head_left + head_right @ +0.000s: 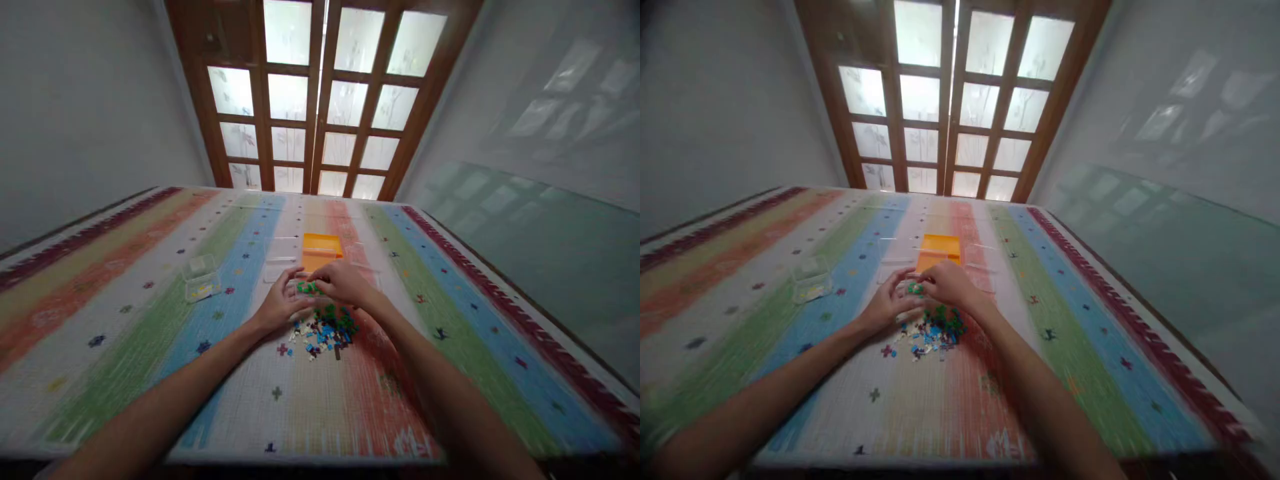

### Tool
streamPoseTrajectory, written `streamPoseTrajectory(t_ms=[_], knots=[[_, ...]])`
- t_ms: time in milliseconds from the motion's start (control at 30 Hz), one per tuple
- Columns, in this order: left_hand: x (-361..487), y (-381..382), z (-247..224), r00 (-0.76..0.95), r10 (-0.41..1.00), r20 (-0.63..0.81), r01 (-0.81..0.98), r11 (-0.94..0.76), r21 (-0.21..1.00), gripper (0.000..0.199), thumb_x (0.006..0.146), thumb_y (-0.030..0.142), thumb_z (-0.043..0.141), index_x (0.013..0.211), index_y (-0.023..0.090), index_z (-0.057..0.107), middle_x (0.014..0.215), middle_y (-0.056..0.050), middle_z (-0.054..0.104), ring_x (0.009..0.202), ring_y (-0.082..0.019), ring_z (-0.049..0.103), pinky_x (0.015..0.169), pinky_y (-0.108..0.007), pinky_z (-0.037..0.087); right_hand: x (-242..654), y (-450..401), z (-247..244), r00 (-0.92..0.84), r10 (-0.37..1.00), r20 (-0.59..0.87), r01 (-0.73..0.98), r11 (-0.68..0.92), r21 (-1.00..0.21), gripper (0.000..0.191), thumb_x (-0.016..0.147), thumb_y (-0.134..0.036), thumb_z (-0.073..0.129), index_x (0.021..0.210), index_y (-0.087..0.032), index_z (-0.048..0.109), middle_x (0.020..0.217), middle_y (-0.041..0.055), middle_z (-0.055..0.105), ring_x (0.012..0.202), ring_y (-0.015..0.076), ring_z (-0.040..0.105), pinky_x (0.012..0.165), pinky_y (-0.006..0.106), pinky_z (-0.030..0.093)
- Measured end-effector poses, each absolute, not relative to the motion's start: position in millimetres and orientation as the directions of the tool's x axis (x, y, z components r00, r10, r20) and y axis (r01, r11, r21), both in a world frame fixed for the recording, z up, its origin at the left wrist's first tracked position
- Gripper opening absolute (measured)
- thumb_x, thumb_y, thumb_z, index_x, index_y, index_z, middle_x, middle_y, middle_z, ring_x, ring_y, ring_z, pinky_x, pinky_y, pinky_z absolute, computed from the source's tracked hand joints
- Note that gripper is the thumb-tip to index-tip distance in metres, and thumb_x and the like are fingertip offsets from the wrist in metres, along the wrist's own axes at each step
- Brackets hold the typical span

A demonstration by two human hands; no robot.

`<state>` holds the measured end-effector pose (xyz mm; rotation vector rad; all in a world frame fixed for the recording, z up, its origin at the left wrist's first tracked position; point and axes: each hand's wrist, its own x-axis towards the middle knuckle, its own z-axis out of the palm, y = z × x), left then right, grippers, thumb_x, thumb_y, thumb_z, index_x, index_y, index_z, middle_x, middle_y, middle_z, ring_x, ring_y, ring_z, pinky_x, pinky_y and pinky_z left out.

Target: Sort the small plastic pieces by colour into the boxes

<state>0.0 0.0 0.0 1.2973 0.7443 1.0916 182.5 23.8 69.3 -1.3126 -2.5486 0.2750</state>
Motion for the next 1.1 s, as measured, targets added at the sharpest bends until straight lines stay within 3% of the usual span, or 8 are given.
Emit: streamPoseTrajectory(t_ms=[200, 400, 633, 800, 933, 1100], knots=[[-1.0, 2.8, -2.4, 0.339, 0.926, 0.169, -0.229, -0.093, 0.969, 0.072, 0.065, 0.020, 0.085, 0.128, 0.024, 0.051, 0.130, -0.010, 0.054, 0.105, -0.024, 0.066, 0.097, -0.047, 0.054, 177.3, 22.0, 65.1, -0.564, 0.822, 0.080, 0.799, 0.568, -0.197, 0.034, 0.089, -0.021, 0.056, 0.117, -0.028, 0.075, 0.091, 0.0078, 0.079, 0.069, 0.0154, 0.064, 0.062, 0.025, 0.035], [-1.4, 4.4, -5.3, 0.348, 0.916, 0.200, -0.271, -0.105, 0.957, 0.071, 0.068, 0.019, 0.084, 0.130, 0.023, 0.050, 0.129, -0.011, 0.056, 0.107, -0.024, 0.066, 0.097, -0.047, 0.054, 172.8, 19.3, 66.5, -0.576, 0.816, 0.042, 0.806, 0.576, -0.137, 0.030, 0.089, -0.022, 0.055, 0.107, -0.027, 0.079, 0.084, 0.0069, 0.077, 0.065, 0.0148, 0.060, 0.059, 0.026, 0.030], [-1.3, 3.8, -4.3, 0.348, 0.920, 0.178, -0.246, -0.094, 0.965, 0.071, 0.067, 0.018, 0.084, 0.129, 0.024, 0.050, 0.130, -0.010, 0.053, 0.101, -0.023, 0.068, 0.096, -0.047, 0.055, 178.8, 17.3, 68.3, -0.547, 0.827, 0.128, 0.795, 0.561, -0.229, 0.033, 0.087, -0.016, 0.054, 0.107, -0.023, 0.079, 0.081, 0.0068, 0.077, 0.064, 0.0137, 0.058, 0.060, 0.025, 0.030], [-1.0, 2.8, -3.6, 0.338, 0.926, 0.171, -0.225, -0.097, 0.970, 0.070, 0.068, 0.019, 0.083, 0.129, 0.024, 0.049, 0.135, -0.012, 0.050, 0.103, -0.023, 0.068, 0.096, -0.047, 0.055, 193.6, 13.6, 77.1, -0.488, 0.842, 0.232, 0.760, 0.540, -0.361, 0.022, 0.080, -0.016, 0.060, 0.091, -0.014, 0.080, 0.060, 0.0008, 0.065, 0.053, 0.0093, 0.049, 0.057, 0.022, 0.030], [-0.7, 2.4, -2.4, 0.319, 0.934, 0.159, -0.204, -0.096, 0.974, 0.071, 0.067, 0.020, 0.084, 0.129, 0.024, 0.049, 0.135, -0.012, 0.049, 0.103, -0.024, 0.068, 0.095, -0.047, 0.056, 212.6, 8.6, 87.0, -0.586, 0.807, 0.071, 0.711, 0.555, -0.432, 0.017, 0.078, -0.019, 0.063, 0.080, -0.012, 0.079, 0.050, -0.0031, 0.056, 0.047, 0.0071, 0.043, 0.053, 0.022, 0.027], [0.0, 3.6, -3.3, 0.285, 0.943, 0.172, -0.194, -0.118, 0.974, 0.071, 0.067, 0.021, 0.083, 0.129, 0.024, 0.049, 0.136, -0.012, 0.050, 0.107, -0.026, 0.067, 0.096, -0.046, 0.055, 220.8, 0.9, 85.9, -0.657, 0.743, -0.125, 0.733, 0.593, -0.332, 0.021, 0.078, -0.017, 0.065, 0.090, -0.017, 0.082, 0.062, 0.0016, 0.069, 0.051, 0.0094, 0.051, 0.053, 0.022, 0.031]])
